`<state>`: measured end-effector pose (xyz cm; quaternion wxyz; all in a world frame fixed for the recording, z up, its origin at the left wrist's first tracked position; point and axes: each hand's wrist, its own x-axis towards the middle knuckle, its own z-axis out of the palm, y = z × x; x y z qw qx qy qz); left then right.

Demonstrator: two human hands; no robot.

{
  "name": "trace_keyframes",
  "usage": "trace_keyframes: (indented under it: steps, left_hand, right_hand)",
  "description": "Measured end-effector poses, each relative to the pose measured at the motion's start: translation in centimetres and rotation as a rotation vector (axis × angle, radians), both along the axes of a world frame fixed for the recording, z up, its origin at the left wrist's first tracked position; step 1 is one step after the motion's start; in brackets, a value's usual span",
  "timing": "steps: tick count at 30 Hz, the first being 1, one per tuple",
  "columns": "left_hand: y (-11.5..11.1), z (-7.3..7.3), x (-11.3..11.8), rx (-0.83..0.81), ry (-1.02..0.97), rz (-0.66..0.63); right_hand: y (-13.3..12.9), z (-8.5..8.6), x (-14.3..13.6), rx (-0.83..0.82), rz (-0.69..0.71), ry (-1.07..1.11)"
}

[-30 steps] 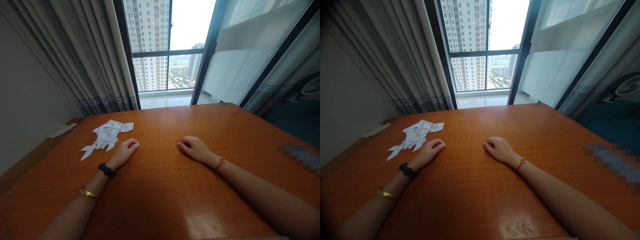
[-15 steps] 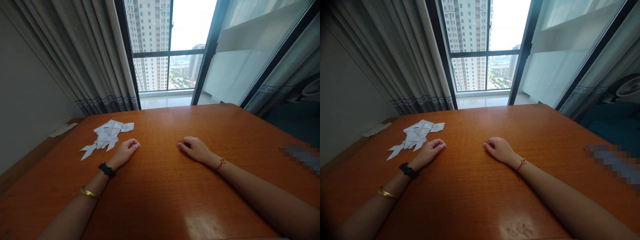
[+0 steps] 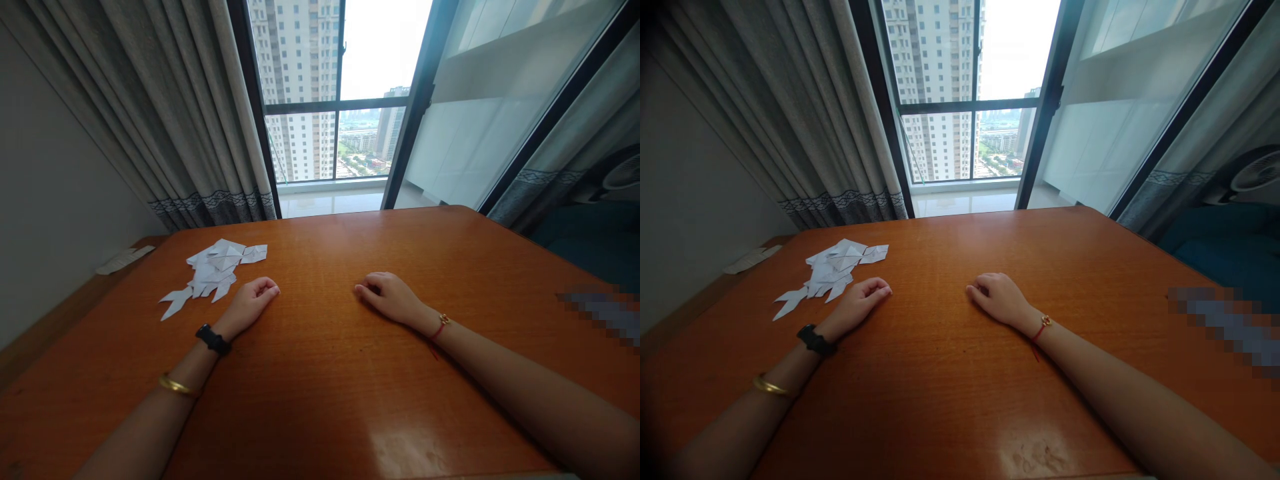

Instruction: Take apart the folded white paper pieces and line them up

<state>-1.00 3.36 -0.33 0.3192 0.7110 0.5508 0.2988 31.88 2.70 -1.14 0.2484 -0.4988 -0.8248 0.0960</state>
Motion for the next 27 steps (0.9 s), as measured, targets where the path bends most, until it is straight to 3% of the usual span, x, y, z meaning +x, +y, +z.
trace_keyframes:
  steps: [27]
  left_hand:
    - [0.09,0.00,-0.02,0.002,0.003,-0.011]
  right_hand:
    - [0.14,-0.21,0.07,0.025,0.006,-0.008]
